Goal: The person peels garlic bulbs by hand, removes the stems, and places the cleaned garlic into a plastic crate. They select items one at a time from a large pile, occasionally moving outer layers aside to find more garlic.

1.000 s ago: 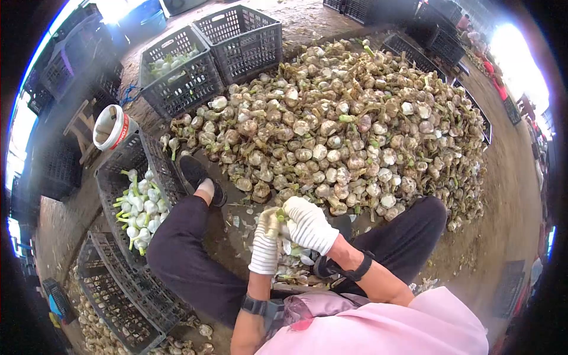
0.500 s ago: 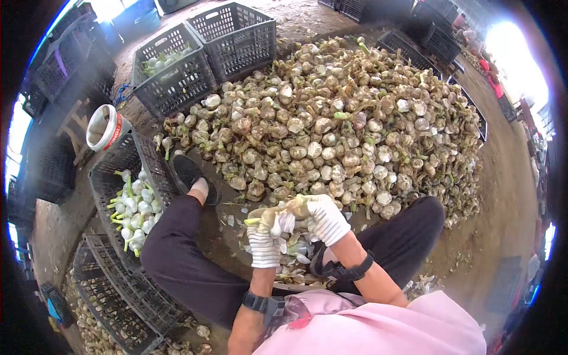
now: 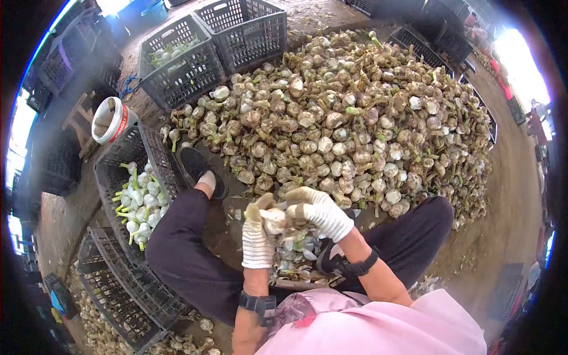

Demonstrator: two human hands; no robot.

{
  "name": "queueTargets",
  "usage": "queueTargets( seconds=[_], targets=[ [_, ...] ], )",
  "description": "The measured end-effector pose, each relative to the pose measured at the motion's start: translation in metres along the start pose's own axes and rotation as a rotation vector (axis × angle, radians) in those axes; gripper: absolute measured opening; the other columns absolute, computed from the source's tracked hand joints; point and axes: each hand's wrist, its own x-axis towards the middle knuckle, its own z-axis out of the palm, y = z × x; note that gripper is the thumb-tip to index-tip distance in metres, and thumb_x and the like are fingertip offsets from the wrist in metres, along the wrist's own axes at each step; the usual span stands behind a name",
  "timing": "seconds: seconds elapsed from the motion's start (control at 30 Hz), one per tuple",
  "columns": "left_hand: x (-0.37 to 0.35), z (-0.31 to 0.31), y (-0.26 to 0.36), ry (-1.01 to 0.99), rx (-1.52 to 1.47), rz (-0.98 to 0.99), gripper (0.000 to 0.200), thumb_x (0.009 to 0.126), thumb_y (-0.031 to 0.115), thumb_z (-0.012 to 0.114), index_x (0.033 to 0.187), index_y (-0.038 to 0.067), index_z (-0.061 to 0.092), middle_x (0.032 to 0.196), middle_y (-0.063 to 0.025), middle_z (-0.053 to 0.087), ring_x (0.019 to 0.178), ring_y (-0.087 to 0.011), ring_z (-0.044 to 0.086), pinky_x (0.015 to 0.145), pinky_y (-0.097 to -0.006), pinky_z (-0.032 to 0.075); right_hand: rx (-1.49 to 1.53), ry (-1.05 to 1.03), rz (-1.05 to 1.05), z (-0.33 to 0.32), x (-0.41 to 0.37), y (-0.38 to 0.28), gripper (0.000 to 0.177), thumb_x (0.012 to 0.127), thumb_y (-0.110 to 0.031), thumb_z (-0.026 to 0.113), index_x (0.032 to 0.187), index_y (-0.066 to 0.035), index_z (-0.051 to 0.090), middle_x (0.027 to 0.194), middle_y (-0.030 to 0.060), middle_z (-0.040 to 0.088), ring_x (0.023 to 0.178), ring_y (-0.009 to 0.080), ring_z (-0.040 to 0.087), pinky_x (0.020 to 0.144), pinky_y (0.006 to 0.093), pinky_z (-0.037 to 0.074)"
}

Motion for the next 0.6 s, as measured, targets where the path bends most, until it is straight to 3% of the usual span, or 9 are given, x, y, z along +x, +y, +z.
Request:
queueTargets(
  seconds=[0.1, 0.27, 0.4, 0.47, 0.53, 0.6],
  targets=[
    [0.002, 0.002, -0.007, 0.008, 0.071, -0.033, 0.061, 0.09, 0.05, 0.051, 0.122, -0.002, 0.05, 0.103, -0.0061, 0.054, 0.088, -0.0141, 0.056, 0.079, -0.0269, 0.048, -0.12, 0.075, 0.081, 0.016, 0.0, 0.006, 0.039, 0.074, -0.016, 0.074, 0.106, 0.001, 0.059, 0.095, 0.0059, 0.064, 0.087, 0.0109, 0.06, 0.077, 0.0257, 0.049],
    [-0.001, 0.009, -0.009, 0.166, 0.139, -0.052, 0.046, 0.092, 0.039, 0.055, 0.115, -0.002, 0.057, 0.098, -0.0038, 0.058, 0.086, -0.0135, 0.057, 0.075, -0.0274, 0.049, -0.209, 0.029, 0.021, 0.022, 0.003, 0.018, 0.037, 0.076, -0.015, 0.071, 0.107, 0.002, 0.059, 0.093, 0.0062, 0.065, 0.082, 0.0098, 0.061, 0.072, 0.0247, 0.05],
    [0.003, 0.002, -0.019, 0.193, -0.018, -0.092, 0.042, 0.091, 0.035, 0.057, 0.111, -0.001, 0.059, 0.093, -0.005, 0.059, 0.082, -0.0144, 0.058, 0.072, -0.0283, 0.05, 0.029, 0.006, 0.136, 0.004, 0.006, 0.026, 0.044, 0.076, -0.017, 0.071, 0.112, 0.004, 0.058, 0.091, 0.0061, 0.066, 0.078, 0.0107, 0.06, 0.068, 0.0239, 0.049],
    [0.004, 0.003, -0.012, 0.226, -0.083, -0.09, 0.04, 0.089, 0.034, 0.06, 0.11, -0.001, 0.06, 0.09, -0.0054, 0.059, 0.077, -0.0142, 0.058, 0.069, -0.0282, 0.05, 0.397, -0.031, 0.121, -0.005, 0.004, 0.03, 0.04, 0.077, -0.011, 0.067, 0.113, 0.003, 0.057, 0.099, 0.009, 0.066, 0.083, 0.0127, 0.062, 0.07, 0.0248, 0.051],
    [0.004, 0.004, -0.008, 0.264, -0.024, -0.057, 0.04, 0.088, 0.033, 0.062, 0.108, -0.001, 0.06, 0.088, -0.0049, 0.059, 0.073, -0.0134, 0.058, 0.066, -0.0268, 0.049, 0.402, -0.014, 0.114, -0.004, 0.0, 0.031, 0.039, 0.078, -0.008, 0.064, 0.115, 0.003, 0.056, 0.105, 0.0108, 0.064, 0.087, 0.0156, 0.063, 0.073, 0.0259, 0.052],
    [0.006, 0.005, -0.013, 0.305, 0.038, -0.016, 0.036, 0.086, 0.028, 0.065, 0.106, -0.001, 0.061, 0.088, -0.0045, 0.059, 0.072, -0.0115, 0.057, 0.066, -0.0243, 0.048, -0.245, 0.2, -0.145, 0.018, -0.007, 0.024, 0.038, 0.08, -0.008, 0.061, 0.117, 0.002, 0.055, 0.104, 0.0117, 0.064, 0.088, 0.0176, 0.063, 0.076, 0.027, 0.051]
  ],
)
